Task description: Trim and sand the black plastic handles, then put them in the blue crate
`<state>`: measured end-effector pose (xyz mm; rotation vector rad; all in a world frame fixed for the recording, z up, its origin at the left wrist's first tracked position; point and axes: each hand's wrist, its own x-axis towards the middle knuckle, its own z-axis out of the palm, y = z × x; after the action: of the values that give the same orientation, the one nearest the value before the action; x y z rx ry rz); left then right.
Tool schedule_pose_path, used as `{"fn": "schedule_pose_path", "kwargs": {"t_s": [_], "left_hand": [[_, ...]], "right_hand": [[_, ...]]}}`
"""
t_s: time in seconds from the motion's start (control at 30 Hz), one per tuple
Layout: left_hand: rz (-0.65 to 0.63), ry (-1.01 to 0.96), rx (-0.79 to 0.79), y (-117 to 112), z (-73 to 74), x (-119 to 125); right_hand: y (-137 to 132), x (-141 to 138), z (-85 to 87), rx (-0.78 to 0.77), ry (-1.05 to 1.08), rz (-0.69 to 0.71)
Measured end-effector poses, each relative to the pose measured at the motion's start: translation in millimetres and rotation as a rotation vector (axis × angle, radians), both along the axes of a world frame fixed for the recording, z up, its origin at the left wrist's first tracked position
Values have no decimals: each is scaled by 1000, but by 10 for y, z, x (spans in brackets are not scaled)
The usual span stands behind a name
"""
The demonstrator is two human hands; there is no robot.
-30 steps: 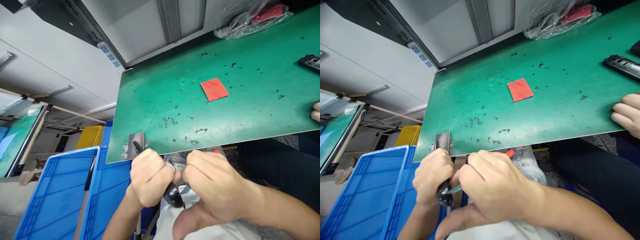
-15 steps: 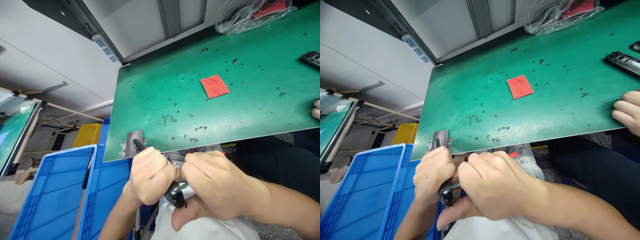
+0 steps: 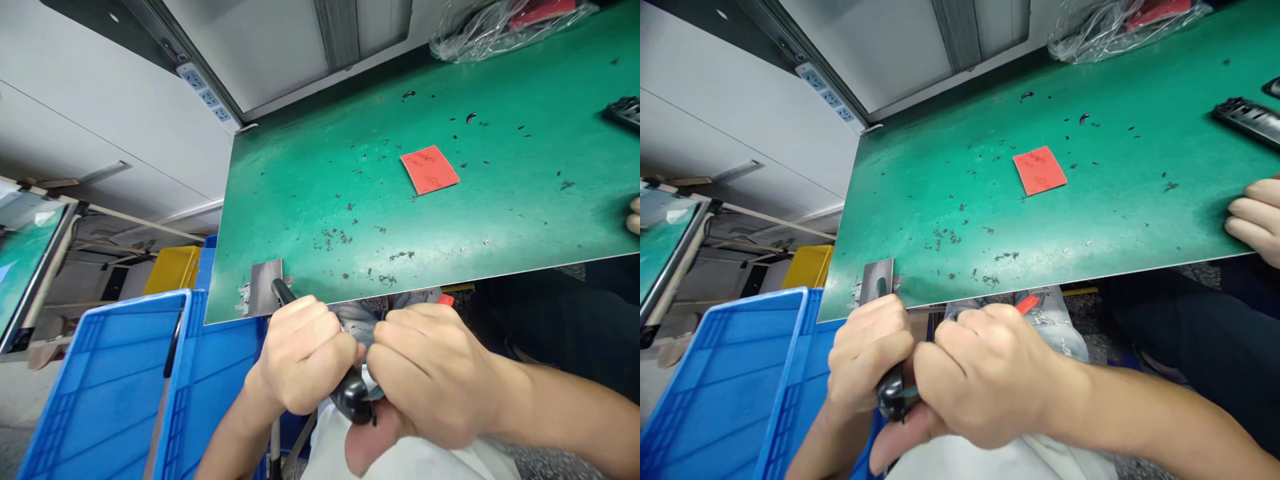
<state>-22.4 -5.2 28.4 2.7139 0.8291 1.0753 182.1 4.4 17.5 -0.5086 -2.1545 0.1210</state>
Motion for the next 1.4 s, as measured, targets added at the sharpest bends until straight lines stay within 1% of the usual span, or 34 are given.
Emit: {"fn": "schedule_pose_path", "kwargs": {"t_s": [0.17, 0.4, 0.47, 0.53, 0.67, 0.8, 0.93, 1.17, 1.3, 1.33, 1.4], "left_hand": [[22, -10, -27, -30, -8, 13], [94, -57, -93, -87, -44, 66], [125, -54, -103, -98, -46, 83], [145, -50, -105, -105, -47, 93], [130, -34, -103, -91, -37, 99], [109, -21, -106, -66, -12, 97], [110, 6, -110, -68, 10, 93], [183, 15, -145, -115, -2, 121], [259, 21, -156, -156, 6, 183], [281, 18, -177, -176, 21, 202], [302, -2, -296, -234, 66, 234]], "right_hand": [[-5, -6, -29, 37, 48, 2], [2, -57, -76, 103, 157, -22], [9, -59, -88, 79, 181, -16], [12, -52, -97, 22, 190, -16], [22, -17, -75, -55, 138, -100], [43, 31, -27, -58, 45, -92], [44, 58, -30, -36, 26, -99], [34, 51, -74, 57, 31, -131], [45, 41, -63, 109, 59, -158], [51, 42, -64, 119, 59, -162], [67, 53, -74, 122, 64, -169]]}}
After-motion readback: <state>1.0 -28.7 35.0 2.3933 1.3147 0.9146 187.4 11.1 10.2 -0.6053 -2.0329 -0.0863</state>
